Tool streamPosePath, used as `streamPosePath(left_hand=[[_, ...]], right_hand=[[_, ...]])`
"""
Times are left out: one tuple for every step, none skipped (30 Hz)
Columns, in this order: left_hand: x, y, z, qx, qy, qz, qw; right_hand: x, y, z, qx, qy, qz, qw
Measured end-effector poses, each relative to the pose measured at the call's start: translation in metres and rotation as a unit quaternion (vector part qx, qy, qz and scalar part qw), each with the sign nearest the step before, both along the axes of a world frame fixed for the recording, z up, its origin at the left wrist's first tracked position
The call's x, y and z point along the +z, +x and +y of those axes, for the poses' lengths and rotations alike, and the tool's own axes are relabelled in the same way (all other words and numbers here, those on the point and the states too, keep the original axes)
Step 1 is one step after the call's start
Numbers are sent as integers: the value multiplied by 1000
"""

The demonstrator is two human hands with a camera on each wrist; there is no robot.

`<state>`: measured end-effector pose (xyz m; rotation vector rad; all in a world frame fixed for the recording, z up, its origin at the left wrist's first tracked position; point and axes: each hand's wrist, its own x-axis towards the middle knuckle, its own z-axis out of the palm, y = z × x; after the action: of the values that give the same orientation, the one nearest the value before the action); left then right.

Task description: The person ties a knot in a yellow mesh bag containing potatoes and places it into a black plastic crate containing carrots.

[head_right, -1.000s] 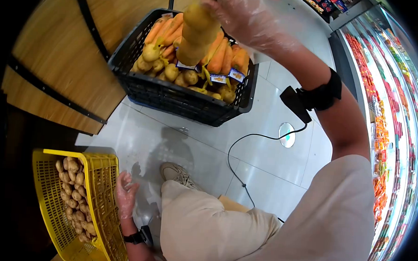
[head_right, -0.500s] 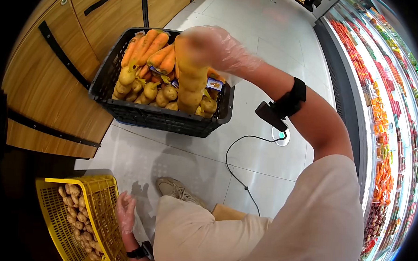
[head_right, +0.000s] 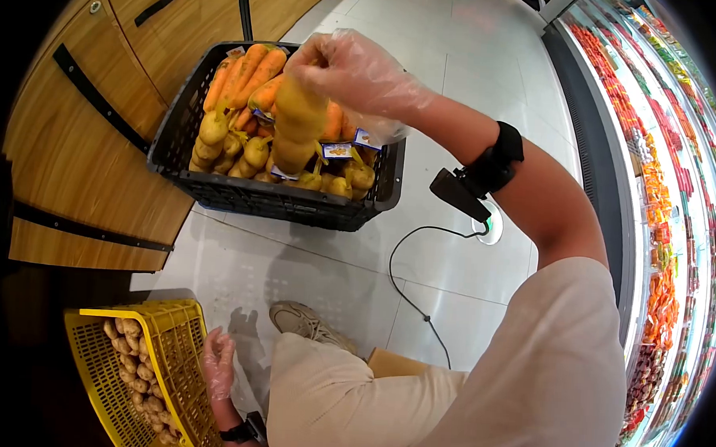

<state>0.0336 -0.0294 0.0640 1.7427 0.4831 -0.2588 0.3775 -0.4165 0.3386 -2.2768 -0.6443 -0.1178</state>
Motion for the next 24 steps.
streamPosePath(left_hand=[[2, 0, -2, 2, 1, -1, 1000], [5, 1, -3, 2, 2, -1, 1000], [9, 2, -5, -1, 9, 6, 1000], [10, 2, -5, -3, 16, 13, 1000], [9, 2, -4, -2, 17, 13, 1000], [6, 1, -3, -3, 16, 10, 1000], [5, 1, -2, -4, 15, 7, 1000], [6, 2, -2, -2, 16, 7, 1000], [10, 2, -3, -5, 24, 14, 1000], [12, 3, -3, -8, 31, 21, 999], [10, 2, -2, -6, 32, 22, 999], [7, 1, 0, -6, 28, 21, 999], [5, -1, 1, -5, 25, 20, 999], [4, -3, 3, -4, 25, 22, 999], [5, -2, 3, -10, 29, 27, 999], [5, -1, 2, -15, 32, 29, 999], [1, -1, 3, -14, 31, 29, 999], [-2, -1, 3, -20, 39, 27, 999], [-5, -1, 3, -25, 48, 24, 998], [-5, -2, 4, -24, 48, 24, 998], [-1, 1, 1, -37, 60, 21, 997], [1, 3, -1, -49, 72, 17, 996], [2, 3, -1, -49, 73, 18, 996], [2, 3, -1, -52, 84, 15, 995]], right_hand=[[-4, 4, -1, -2, 40, 17, 999], [-8, 7, -2, -5, 79, 34, 996], [-15, 10, -5, -5, 80, 35, 996], [-22, 14, -8, -14, 82, 73, 994], [-30, 16, -11, -23, 83, 111, 990], [-42, 15, -13, -22, 83, 112, 990], [-53, 12, -13, -23, 86, 114, 989], [-62, 9, -15, -23, 88, 117, 989], [-63, 2, -15, -27, 78, 138, 987], [-65, -2, -17, -25, 78, 138, 987], [-69, -6, -19, -37, 62, 167, 983], [-73, -10, -21, -50, 47, 197, 978], [-76, -13, -23, -58, 57, 210, 974], [-79, -13, -27, -57, 57, 212, 974], [-79, -14, -30, -54, 33, 239, 969], [-78, -13, -34, -50, 8, 263, 963], [-76, -13, -37, -49, 8, 263, 964], [-71, -13, -39, -32, -100, 237, 966], [-68, -13, -40, -14, -206, 206, 957], [-71, -12, -43, -13, -205, 206, 957], [-74, -11, -45, -19, -219, 232, 948], [-78, -9, -46, -24, -231, 258, 938], [-83, -9, -47, -23, -231, 258, 938], [-85, -11, -45, -26, -295, 240, 924]])
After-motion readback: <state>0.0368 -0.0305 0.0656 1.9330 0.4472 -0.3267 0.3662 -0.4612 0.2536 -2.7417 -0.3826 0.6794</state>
